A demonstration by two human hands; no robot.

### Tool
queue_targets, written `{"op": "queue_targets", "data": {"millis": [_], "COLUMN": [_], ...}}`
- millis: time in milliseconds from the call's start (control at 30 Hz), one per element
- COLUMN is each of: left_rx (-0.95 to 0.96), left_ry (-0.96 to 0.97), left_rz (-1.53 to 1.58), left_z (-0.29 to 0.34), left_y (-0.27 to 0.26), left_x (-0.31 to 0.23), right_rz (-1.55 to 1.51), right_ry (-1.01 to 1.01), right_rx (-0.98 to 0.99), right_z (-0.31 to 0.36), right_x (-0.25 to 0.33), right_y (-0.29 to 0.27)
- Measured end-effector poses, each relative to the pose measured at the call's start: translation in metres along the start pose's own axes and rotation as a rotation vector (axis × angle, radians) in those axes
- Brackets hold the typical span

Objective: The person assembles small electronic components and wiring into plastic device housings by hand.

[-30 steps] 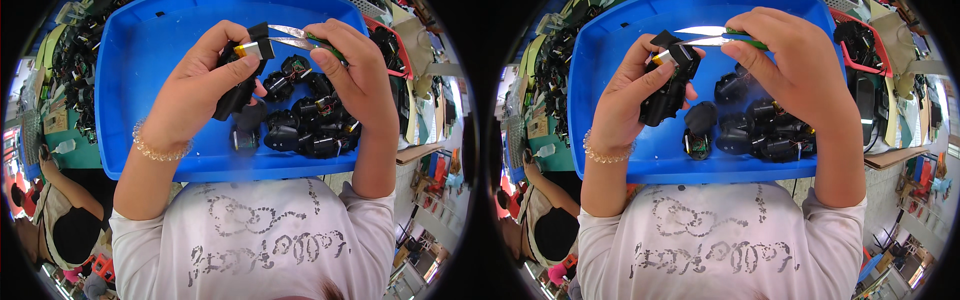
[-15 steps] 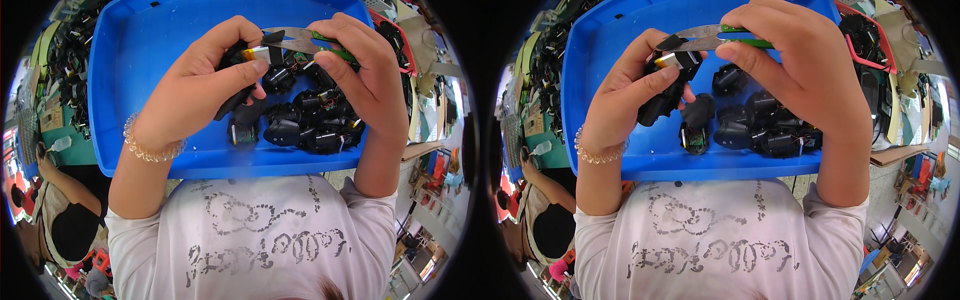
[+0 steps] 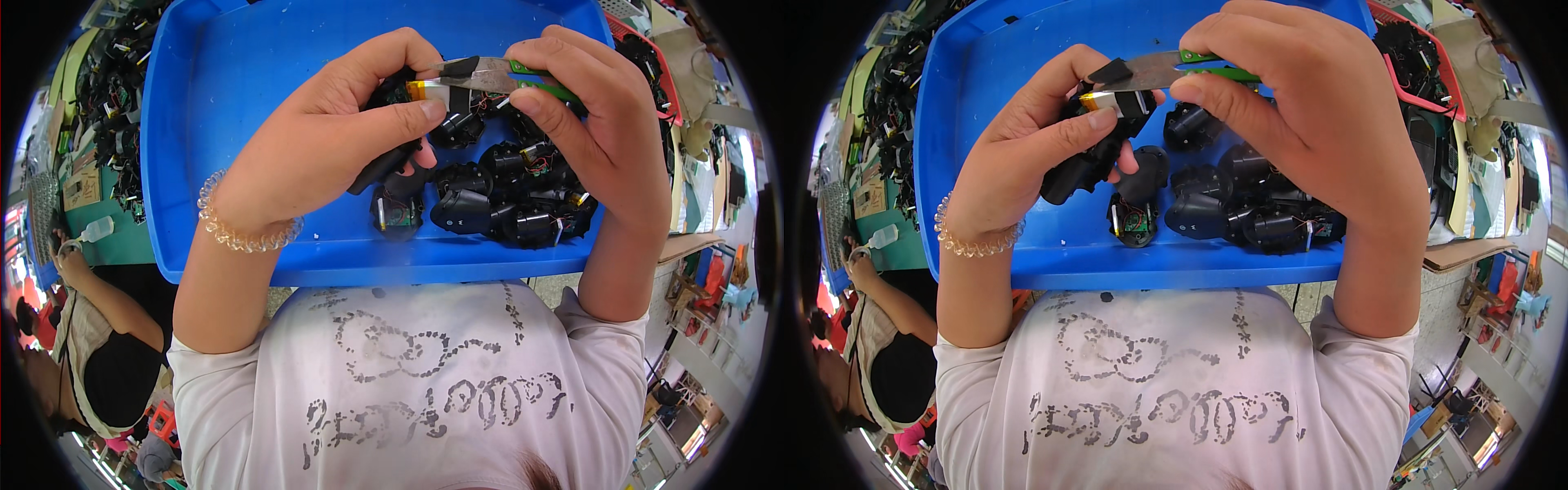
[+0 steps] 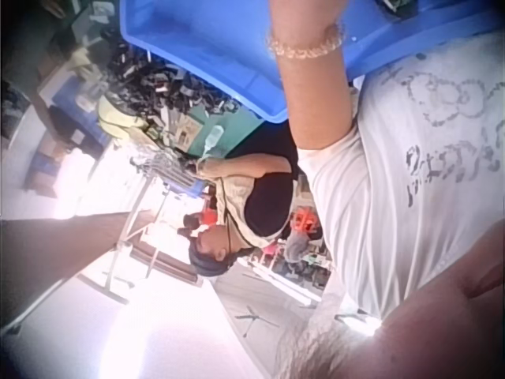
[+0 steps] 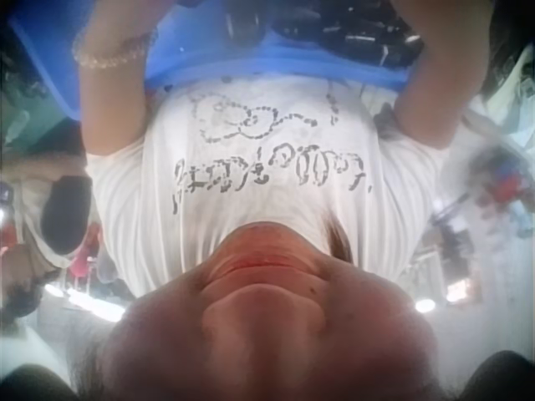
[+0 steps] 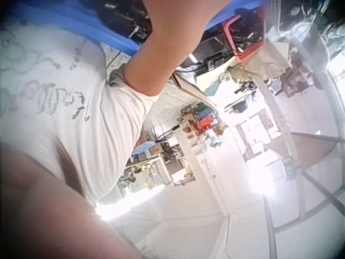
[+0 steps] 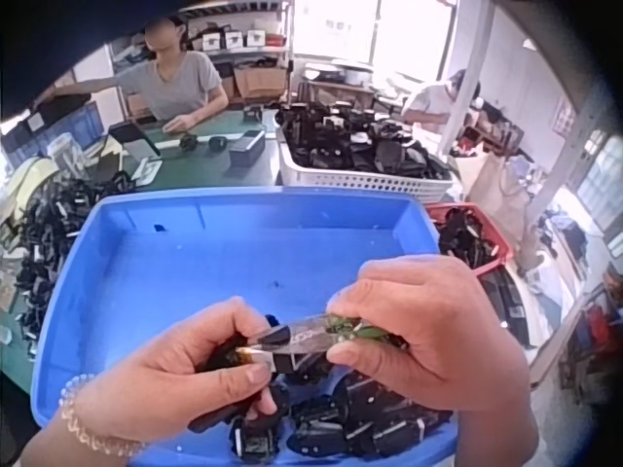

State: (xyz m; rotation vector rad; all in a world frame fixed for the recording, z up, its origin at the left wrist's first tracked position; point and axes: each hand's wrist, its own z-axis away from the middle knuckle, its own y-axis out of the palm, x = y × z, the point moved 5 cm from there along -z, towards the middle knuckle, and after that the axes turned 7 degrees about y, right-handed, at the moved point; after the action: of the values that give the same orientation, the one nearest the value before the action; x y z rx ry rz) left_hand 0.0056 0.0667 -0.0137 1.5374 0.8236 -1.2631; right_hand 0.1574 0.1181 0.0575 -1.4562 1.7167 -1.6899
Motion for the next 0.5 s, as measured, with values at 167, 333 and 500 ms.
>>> {"op": "queue_targets", "data": {"millis": [167,333,500], "left_rx": [-0.023,-0.066,-0.059], "left_ry": [-0.005,-0.009,0.002], "left_rz": [-0.02,-0.028,0.059], "left_z": [-0.002,-0.002,-0.003], "left_y": [-0.002,-0.006,0.002], "left_x": [-0.001,-0.006,-0.006], "right_rz": [0.062,0.04,-0.583], "right_ry": [-0.059,0.034,0.076], "right_rx": [-0.062,-0.079,-0.442], "right_z": [0.001,0.001,0.075], "right_x": [-0.001,-0.006,-0.163], "right_y": [-0.003,-0.015,-0.094]}}
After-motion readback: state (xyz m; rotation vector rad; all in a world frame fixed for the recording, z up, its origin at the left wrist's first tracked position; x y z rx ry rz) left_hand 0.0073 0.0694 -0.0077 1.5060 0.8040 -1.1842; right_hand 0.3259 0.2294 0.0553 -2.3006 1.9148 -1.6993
